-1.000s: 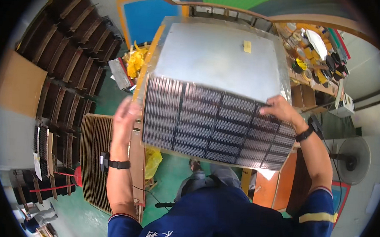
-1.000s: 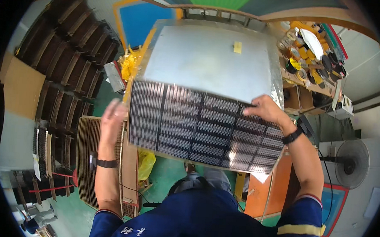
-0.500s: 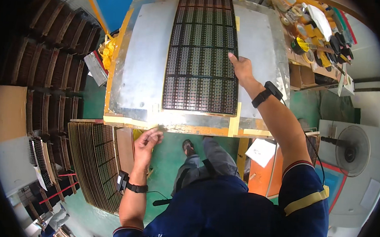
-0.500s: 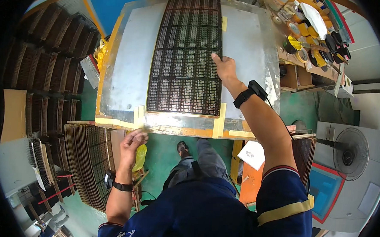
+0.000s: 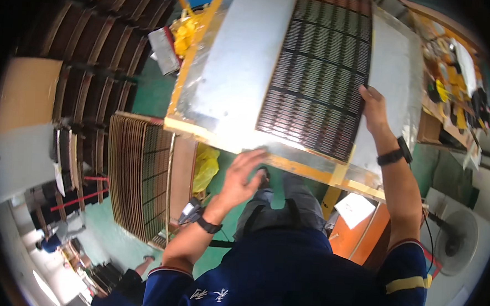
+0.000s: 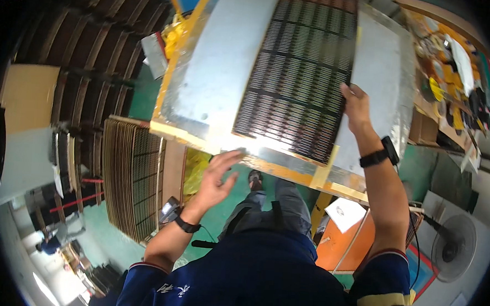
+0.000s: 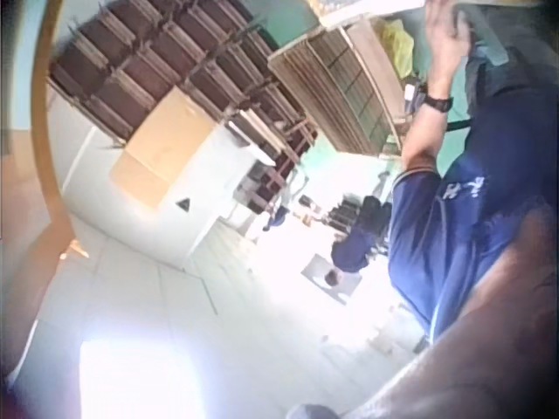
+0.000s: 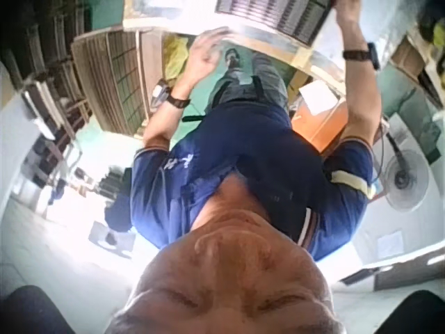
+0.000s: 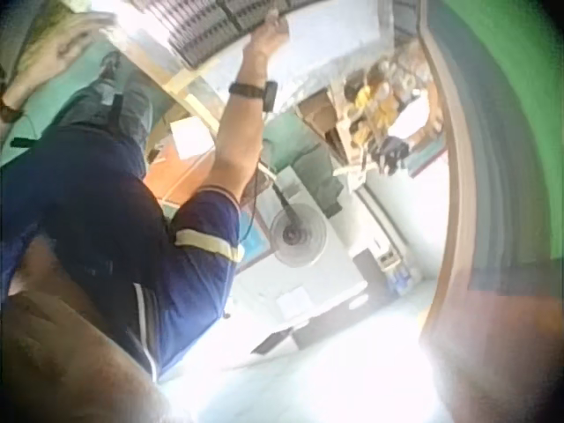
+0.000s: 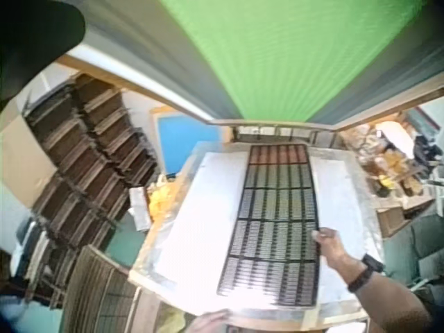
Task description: The person is performing screen printing on a series of metal or plastic plates using yellow ink and a squeegee.
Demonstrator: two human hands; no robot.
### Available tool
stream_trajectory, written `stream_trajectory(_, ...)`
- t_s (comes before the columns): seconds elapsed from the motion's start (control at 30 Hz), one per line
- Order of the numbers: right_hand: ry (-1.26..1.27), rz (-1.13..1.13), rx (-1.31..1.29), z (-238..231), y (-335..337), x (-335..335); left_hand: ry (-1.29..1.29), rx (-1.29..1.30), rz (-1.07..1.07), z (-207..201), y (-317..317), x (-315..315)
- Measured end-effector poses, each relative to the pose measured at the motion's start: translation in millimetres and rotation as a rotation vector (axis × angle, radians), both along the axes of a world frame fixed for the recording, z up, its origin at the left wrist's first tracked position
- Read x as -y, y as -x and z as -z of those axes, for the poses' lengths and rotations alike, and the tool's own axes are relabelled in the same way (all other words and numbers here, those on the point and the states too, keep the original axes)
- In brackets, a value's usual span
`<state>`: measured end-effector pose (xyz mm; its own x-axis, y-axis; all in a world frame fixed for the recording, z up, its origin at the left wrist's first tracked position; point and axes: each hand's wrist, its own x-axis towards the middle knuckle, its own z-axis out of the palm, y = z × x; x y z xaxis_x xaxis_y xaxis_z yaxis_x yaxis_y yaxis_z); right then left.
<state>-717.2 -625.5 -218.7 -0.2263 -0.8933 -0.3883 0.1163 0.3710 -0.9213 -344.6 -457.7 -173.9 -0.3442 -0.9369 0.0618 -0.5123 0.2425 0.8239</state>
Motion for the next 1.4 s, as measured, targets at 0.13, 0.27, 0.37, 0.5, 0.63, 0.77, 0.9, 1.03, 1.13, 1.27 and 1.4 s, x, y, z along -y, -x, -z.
stream_trajectory(0.13,0.0,-0.021,-0.007,2.1,-9.6,-9.5,0.126,0.201,-0.009,-3.1,12.5,-2.8)
stream_trajectory(0.27,-0.028,-0.046,0.061,-0.6,-17.7,-24.7,0.165,0.388,-0.063,-1.3,8.3,-7.8)
stream_trajectory(0.37,0.003,-0.038,0.104,-2.7,-26.5,-35.5,0.157,0.418,-0.074,0.8,3.5,-12.2)
stream_trajectory(0.5,-0.051,-0.034,0.061,0.0,-25.6,-37.0,0.188,0.438,-0.058,6.6,0.1,-16.6)
stream_trajectory(0.63,-0.032,-0.042,0.076,-2.9,-29.0,-31.0,0.18,0.442,-0.069,8.5,0.1,-15.3)
stream_trajectory(0.77,-0.042,-0.049,0.03,6.9,-20.9,-30.7,0.185,0.445,-0.064,9.4,-1.2,-14.1)
stream_trajectory(0.9,-0.097,-0.079,-0.052,1.9,-24.8,-32.1,0.188,0.445,-0.061,12.0,-2.4,-14.4)
stream_trajectory(1.03,-0.054,-0.028,0.027,-0.5,-32.6,-33.8,0.188,0.448,-0.066,14.4,-2.7,-16.1)
stream_trajectory(1.13,-0.049,-0.086,0.014,5.2,-24.1,-35.3,0.19,0.452,-0.06,14.6,-2.3,-17.2)
stream_trajectory(1.27,-0.04,-0.038,0.004,5.7,-27.5,-34.8,0.201,0.482,-0.058,16.3,-3.1,-18.6)
stream_trajectory(1.4,-0.066,-0.104,-0.236,7.2,-22.1,-29.2,0.215,0.489,-0.055,16.4,-3.1,-16.9)
